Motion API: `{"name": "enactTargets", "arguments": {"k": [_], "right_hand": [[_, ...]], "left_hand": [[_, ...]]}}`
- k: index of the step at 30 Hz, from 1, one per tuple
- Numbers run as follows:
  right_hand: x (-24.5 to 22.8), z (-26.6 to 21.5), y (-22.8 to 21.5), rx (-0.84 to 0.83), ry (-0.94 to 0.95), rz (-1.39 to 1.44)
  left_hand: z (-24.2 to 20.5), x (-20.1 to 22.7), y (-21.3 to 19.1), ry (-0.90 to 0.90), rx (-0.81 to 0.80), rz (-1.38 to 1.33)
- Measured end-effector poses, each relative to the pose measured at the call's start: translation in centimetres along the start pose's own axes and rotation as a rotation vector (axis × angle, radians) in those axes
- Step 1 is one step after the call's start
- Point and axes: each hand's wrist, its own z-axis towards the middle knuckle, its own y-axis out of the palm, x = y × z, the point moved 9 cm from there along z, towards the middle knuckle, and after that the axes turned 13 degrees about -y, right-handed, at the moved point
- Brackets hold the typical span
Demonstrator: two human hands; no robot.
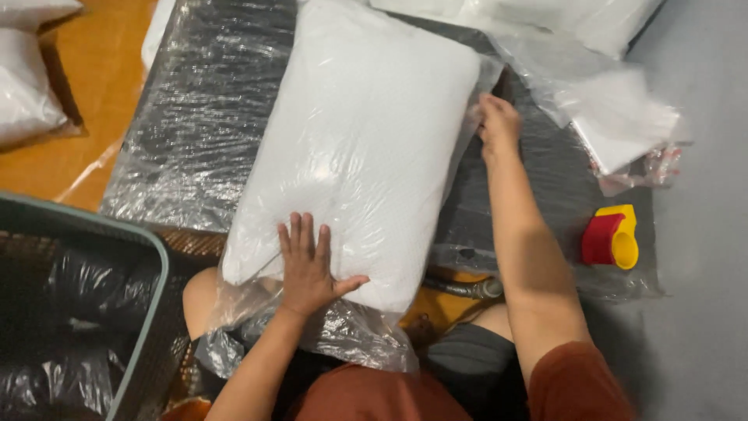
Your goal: A person cleans a pillow with a duster, places it into a plastic bag, and uses a vacuum hose to compress it for packing.
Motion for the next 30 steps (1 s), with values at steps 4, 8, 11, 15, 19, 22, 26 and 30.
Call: {"name": "enactTargets", "arguments": {"k": [4, 8, 11, 15, 19, 22, 26, 30], "right_hand": [[8.7, 3.3, -10.8, 0.262, 0.158, 0.103], [-5.6, -5.2, -12.2, 0.109, -0.568, -0.814], [-7.7, -12.0, -12.8, -0.026, -0.533, -1.234], [-7.4, -18.1, -14.8, -0.07, -0.81, -1.582], [-4.9, -18.3, -17.3, -0.055, -0.806, -1.616], [-3.4, -17.9, -18.7, -0.038, -0.857, -1.604], [-4.4, -18.3, -19.6, 0.016, -0.368, -1.244], [-18.4, -27.0, -7.4, -0.202, -0.729, -0.811]], "left_hand": [[-0.5, -0.9, 0.1, -0.029, 0.024, -0.017], [-0.5, -1.2, 0.5, -0.021, 0.036, -0.01], [-0.6, -0.8, 0.2, -0.009, 0.025, -0.022], [-0.4, -0.5, -0.3, -0.017, 0.027, -0.026], [-0.9, -0.7, -0.2, -0.022, 0.032, -0.035], [-1.1, -0.8, -0.1, -0.015, 0.042, -0.044], [-2.1, -0.9, 0.2, 0.01, 0.086, -0.035], [-3.3, -2.1, 1.8, 0.023, 0.12, -0.031]]}}
